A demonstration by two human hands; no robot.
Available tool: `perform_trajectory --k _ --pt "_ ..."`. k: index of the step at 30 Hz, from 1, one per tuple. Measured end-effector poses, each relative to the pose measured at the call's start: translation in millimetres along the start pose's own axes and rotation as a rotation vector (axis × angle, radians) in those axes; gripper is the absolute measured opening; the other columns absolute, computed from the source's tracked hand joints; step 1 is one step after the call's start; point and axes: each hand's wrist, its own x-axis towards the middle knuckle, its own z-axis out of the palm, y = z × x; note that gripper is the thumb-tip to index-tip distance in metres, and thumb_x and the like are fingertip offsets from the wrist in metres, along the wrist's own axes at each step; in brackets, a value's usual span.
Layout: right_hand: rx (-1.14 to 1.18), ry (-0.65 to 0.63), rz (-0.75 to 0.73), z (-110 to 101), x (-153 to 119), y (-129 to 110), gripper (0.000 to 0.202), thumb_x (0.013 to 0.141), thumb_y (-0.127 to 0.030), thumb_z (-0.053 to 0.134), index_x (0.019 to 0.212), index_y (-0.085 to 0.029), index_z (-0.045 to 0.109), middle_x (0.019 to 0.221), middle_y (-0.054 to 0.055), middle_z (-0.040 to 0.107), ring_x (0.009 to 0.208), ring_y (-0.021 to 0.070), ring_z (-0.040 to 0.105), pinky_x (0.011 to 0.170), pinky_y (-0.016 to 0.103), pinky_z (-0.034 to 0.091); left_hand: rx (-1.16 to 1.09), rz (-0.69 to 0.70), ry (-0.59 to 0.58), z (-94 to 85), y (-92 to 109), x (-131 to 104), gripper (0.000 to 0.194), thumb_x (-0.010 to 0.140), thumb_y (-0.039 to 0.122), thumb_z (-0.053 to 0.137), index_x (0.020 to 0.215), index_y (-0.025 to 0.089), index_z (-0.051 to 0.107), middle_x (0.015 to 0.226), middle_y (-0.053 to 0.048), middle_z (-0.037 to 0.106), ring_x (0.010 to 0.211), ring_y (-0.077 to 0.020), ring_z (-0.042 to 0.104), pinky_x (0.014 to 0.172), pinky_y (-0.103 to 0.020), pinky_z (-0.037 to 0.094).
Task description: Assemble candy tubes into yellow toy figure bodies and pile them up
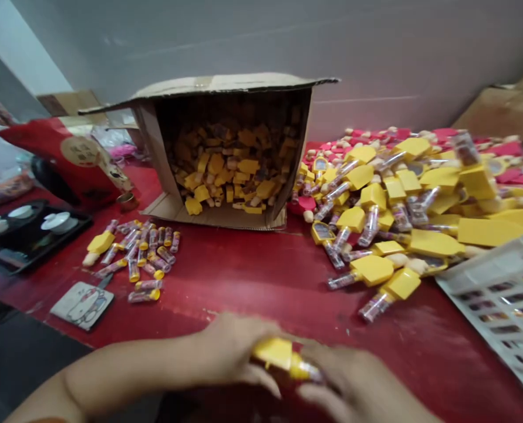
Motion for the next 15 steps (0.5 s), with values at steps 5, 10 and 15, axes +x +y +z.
perform_trajectory --k 5,10,15 --pt "-0.197 0.538 0.437 -111 32 58 0.031 0.081 -0.040 0.049 0.098 -0.015 0.056 0.095 0.011 0.061 0.084 0.0190 0.059 0.067 0.022 0.047 0.242 -0.246 0.575 -55.6 -79 57 0.066 0.072 0.055 0.053 0.123 0.018 0.032 0.132 -0.014 0.035 0.124 -0.0234 0.033 0.101 -0.034 0.032" --pt "-0.258 0.790 0.627 -200 66 103 0.047 0.089 -0.040 0.031 0.113 -0.002 0.042 0.105 0.017 0.052 0.096 0.0173 0.052 0.076 0.022 0.044 0.249 -0.300 0.694 -82.3 -143 133 0.050 0.077 0.031 0.053 0.116 0.004 0.040 0.129 -0.026 0.033 0.123 -0.0337 0.030 0.101 -0.042 0.026" --pt "-0.310 0.867 0.731 -238 107 150 0.030 0.088 -0.036 0.041 0.099 -0.010 0.050 0.086 0.005 0.053 0.070 0.0087 0.052 0.064 0.024 0.046 0.295 -0.371 0.696 -84.6 -163 184 0.060 0.071 0.037 0.058 0.119 0.007 0.042 0.132 -0.022 0.034 0.117 -0.0377 0.035 0.096 -0.047 0.029"
